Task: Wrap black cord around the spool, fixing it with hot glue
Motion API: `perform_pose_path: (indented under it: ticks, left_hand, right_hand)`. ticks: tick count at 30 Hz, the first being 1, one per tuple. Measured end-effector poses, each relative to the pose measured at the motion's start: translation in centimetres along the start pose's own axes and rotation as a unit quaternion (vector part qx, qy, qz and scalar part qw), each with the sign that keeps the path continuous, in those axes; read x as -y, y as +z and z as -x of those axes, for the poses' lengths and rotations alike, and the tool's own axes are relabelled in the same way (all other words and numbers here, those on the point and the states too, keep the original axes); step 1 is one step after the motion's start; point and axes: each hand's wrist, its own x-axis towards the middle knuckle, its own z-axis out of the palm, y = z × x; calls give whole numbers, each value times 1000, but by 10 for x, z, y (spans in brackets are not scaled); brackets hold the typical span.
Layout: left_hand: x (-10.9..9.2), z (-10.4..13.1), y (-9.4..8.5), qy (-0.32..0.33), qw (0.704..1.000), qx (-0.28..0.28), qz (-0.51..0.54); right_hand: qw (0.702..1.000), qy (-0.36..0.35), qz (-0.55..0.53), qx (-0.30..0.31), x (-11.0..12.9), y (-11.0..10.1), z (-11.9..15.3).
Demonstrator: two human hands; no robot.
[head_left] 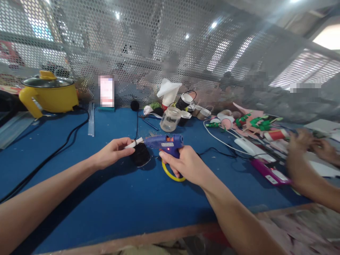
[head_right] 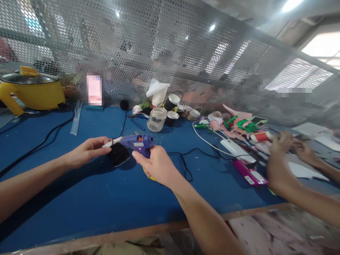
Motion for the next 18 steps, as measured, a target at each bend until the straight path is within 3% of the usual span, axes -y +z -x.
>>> perform_pose_path:
  ticks: [18]
  left_hand:
    - [0,0,-1,-4,1000,-2,2]
  right_hand:
    - [1000,6,-4,-9,0,0,-1]
